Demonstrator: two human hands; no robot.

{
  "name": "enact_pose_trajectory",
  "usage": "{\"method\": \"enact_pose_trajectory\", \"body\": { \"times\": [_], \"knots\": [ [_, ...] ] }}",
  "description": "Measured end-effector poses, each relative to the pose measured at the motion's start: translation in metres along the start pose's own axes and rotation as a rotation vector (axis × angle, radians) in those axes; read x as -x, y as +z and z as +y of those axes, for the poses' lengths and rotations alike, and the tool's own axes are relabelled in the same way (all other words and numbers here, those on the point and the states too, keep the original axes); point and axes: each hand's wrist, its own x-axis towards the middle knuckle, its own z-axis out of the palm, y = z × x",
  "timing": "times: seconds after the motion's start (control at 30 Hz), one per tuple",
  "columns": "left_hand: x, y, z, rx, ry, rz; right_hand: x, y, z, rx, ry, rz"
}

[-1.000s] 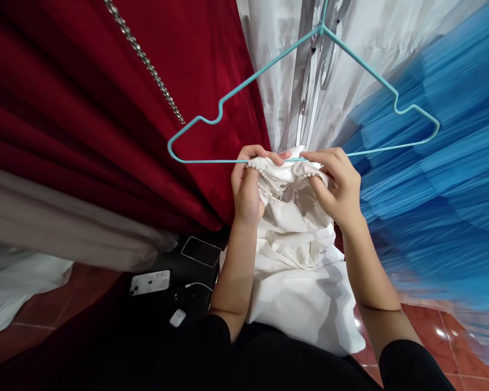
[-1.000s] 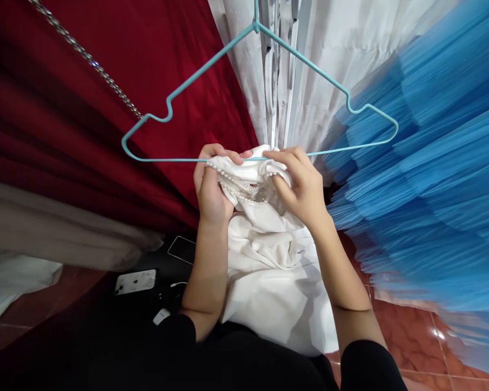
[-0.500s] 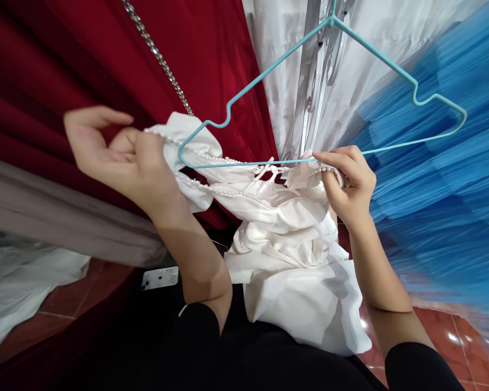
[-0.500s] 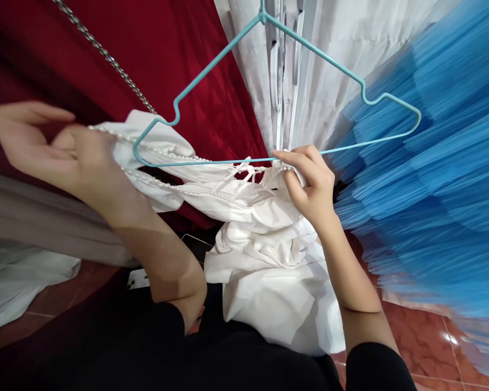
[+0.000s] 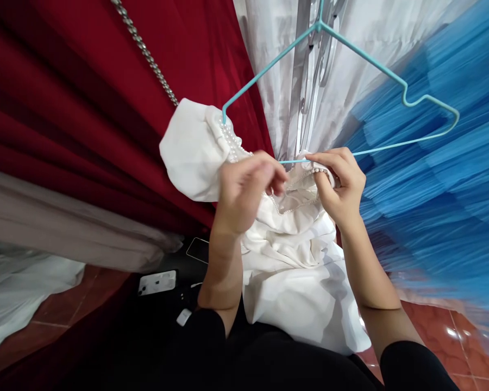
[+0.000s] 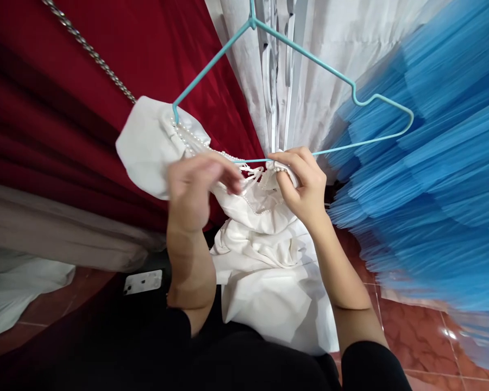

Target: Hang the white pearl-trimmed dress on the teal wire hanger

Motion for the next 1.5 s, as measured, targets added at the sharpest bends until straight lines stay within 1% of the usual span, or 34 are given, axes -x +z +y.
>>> {"method": "enact_pose_trajectory", "body": {
  "times": [0.03,0.07,0.1,0.13,0.17,0.2,0.23,0.3,0.33,0.37,0.4,0.43,0.53,0.57,0.6,0.63,0.67,0.73,0.77,0.8,0.87,0.97,1.0,1.03,1.07,1.13,1.17,1.27,1.33,1.37,1.4,1.43,1.5],
  "knots": [
    [0.006,0.004,-0.011,0.010,-0.167,-0.114,0.000,0.000,-0.001,0.000,-0.007,0.001],
    [0.010,0.008,-0.022,0.026,-0.279,-0.146,-0.001,0.001,-0.001,0.002,-0.013,0.001],
    [0.011,0.013,-0.032,0.060,-0.332,-0.107,-0.001,0.001,-0.002,0.004,-0.019,-0.001],
    [0.011,0.018,-0.040,0.117,-0.327,-0.011,-0.002,0.002,-0.003,0.004,-0.026,0.000],
    [0.009,0.023,-0.045,0.200,-0.281,0.104,-0.002,0.002,-0.003,0.001,-0.034,0.000],
    [0.006,0.028,-0.047,0.294,-0.221,0.207,-0.002,0.002,-0.003,-0.003,-0.046,0.001],
    [0.003,0.033,-0.046,0.386,-0.170,0.283,-0.001,0.002,-0.002,-0.006,-0.064,0.000],
    [-0.002,0.038,-0.039,0.526,-0.116,0.363,0.003,-0.001,0.002,0.008,-0.136,-0.015],
    [-0.004,0.039,-0.034,0.562,-0.107,0.382,0.006,-0.003,0.006,0.035,-0.174,-0.008],
    [-0.005,0.039,-0.030,0.576,-0.106,0.388,0.009,-0.008,0.011,0.073,-0.203,0.024],
    [-0.005,0.037,-0.026,0.576,-0.106,0.390,0.013,-0.014,0.017,0.117,-0.214,0.094],
    [-0.005,0.034,-0.023,0.568,-0.106,0.389,0.015,-0.021,0.024,0.158,-0.204,0.201],
    [-0.006,0.021,-0.020,0.546,-0.104,0.371,0.010,-0.055,0.051,0.225,-0.093,0.611],
    [-0.006,0.017,-0.021,0.553,-0.101,0.355,0.003,-0.068,0.060,0.242,-0.059,0.710],
    [-0.007,0.014,-0.022,0.561,-0.097,0.340,-0.006,-0.082,0.067,0.271,-0.004,0.726],
    [-0.007,0.013,-0.022,0.564,-0.092,0.331,-0.018,-0.095,0.071,0.281,0.037,0.710],
    [-0.007,0.012,-0.023,0.562,-0.086,0.329,-0.031,-0.106,0.073,0.274,0.053,0.655],
    [-0.007,0.014,-0.024,0.541,-0.075,0.340,-0.056,-0.122,0.068,0.258,0.008,0.617],
    [-0.007,0.015,-0.024,0.528,-0.067,0.350,-0.068,-0.125,0.061,0.251,-0.023,0.598],
    [-0.007,0.017,-0.024,0.516,-0.059,0.359,-0.078,-0.126,0.053,0.245,-0.047,0.578],
    [-0.007,0.021,-0.024,0.505,-0.042,0.374,-0.092,-0.118,0.033,0.239,-0.070,0.504],
    [-0.006,0.023,-0.026,0.509,-0.036,0.375,-0.101,-0.096,0.007,0.214,-0.072,0.313],
    [-0.006,0.022,-0.026,0.513,-0.035,0.366,-0.101,-0.088,0.002,0.192,-0.073,0.264],
    [-0.006,0.022,-0.027,0.517,-0.035,0.356,-0.101,-0.081,-0.002,0.164,-0.075,0.240],
    [-0.005,0.021,-0.027,0.519,-0.038,0.348,-0.101,-0.074,-0.004,0.130,-0.080,0.245],
    [-0.005,0.021,-0.027,0.512,-0.050,0.353,-0.098,-0.065,-0.003,0.050,-0.100,0.319],
    [-0.004,0.021,-0.027,0.504,-0.059,0.363,-0.097,-0.062,-0.002,0.015,-0.115,0.348],
    [-0.003,0.023,-0.026,0.489,-0.083,0.386,-0.091,-0.058,-0.003,-0.036,-0.175,0.362],
    [-0.003,0.025,-0.025,0.496,-0.094,0.378,-0.083,-0.056,-0.012,-0.014,-0.260,0.374],
    [-0.003,0.026,-0.025,0.499,-0.101,0.377,-0.077,-0.054,-0.018,0.000,-0.312,0.349],
    [-0.004,0.027,-0.026,0.500,-0.107,0.379,-0.070,-0.050,-0.025,0.014,-0.344,0.281],
    [-0.005,0.028,-0.027,0.500,-0.114,0.381,-0.062,-0.045,-0.030,0.029,-0.354,0.166],
    [-0.006,0.027,-0.030,0.497,-0.123,0.379,-0.045,-0.030,-0.033,0.077,-0.295,-0.130]
  ]
}}
